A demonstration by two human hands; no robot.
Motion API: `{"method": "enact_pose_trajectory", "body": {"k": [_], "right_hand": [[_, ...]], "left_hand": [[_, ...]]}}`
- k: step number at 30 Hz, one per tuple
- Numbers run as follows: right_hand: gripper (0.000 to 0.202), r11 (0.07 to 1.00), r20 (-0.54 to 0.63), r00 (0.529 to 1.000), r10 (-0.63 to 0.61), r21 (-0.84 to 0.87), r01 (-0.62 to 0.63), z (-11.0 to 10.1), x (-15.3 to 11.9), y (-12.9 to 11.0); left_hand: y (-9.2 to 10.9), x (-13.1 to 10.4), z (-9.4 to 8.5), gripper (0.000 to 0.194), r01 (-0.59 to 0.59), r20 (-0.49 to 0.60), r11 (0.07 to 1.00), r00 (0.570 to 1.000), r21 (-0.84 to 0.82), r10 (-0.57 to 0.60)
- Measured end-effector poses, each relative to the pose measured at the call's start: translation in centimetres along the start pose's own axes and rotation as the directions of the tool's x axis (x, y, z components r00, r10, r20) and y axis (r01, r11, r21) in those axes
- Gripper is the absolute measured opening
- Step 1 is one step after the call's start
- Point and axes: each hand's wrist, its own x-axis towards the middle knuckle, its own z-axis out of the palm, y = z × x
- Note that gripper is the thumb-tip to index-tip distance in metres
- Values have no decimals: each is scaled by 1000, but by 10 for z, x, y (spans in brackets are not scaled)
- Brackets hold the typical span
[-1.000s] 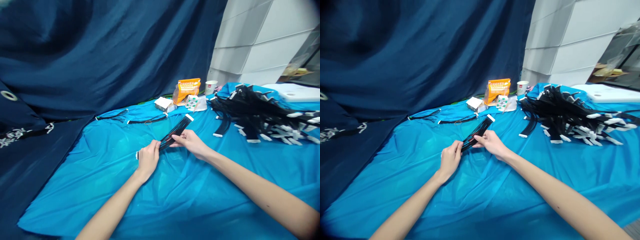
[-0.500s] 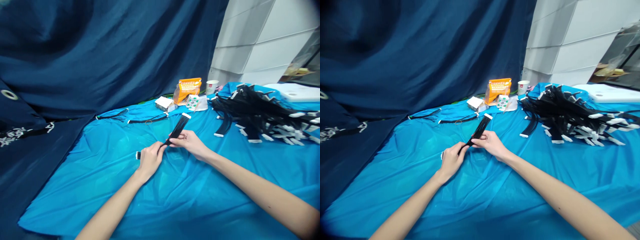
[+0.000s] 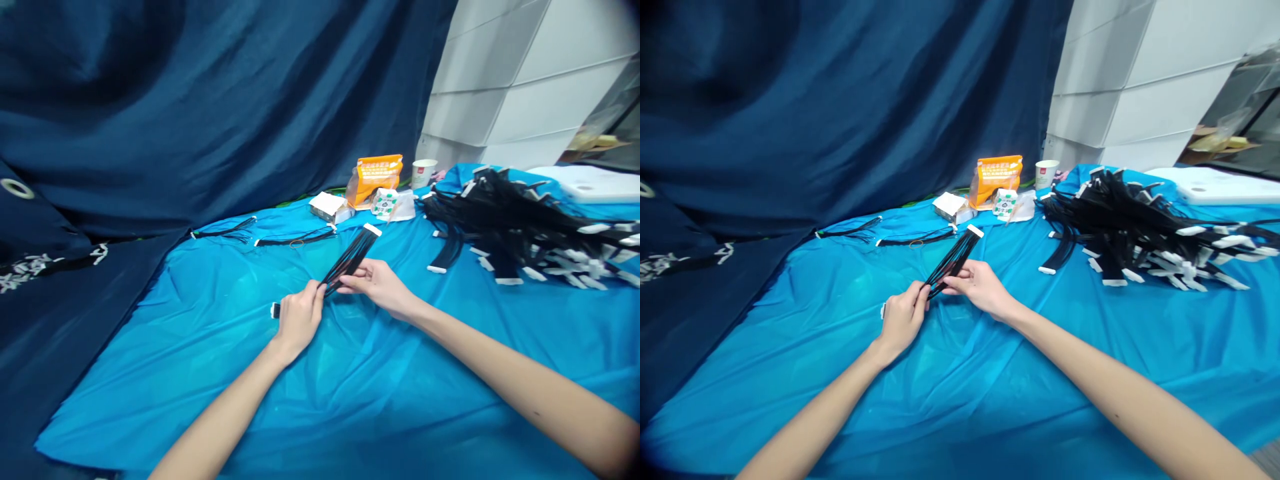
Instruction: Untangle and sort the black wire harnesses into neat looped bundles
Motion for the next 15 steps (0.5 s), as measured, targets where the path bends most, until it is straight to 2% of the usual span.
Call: {"method": "enact_pose_trajectory", "body": {"k": [4,7,12,15], "right_hand": [[30,1000,24,1000,-5,11,5,0,0,0],[29,1000,23,1000,-10,26,10,-1,0,0],[32,1000,31,999,-22,5,22,-1,-2,-1],[35,999,14,999,-40,-14,41,-1,-2,-4]], "left_hand": [[-1,0,1,25,-10,-43,999,999,-46,8],[-1,-1,2,25,-47,-63,996,997,-75,42],[0,-1,1,24,-103,-156,991,984,-81,90],[0,-1,2,25,-134,-166,987,979,-87,118]]}}
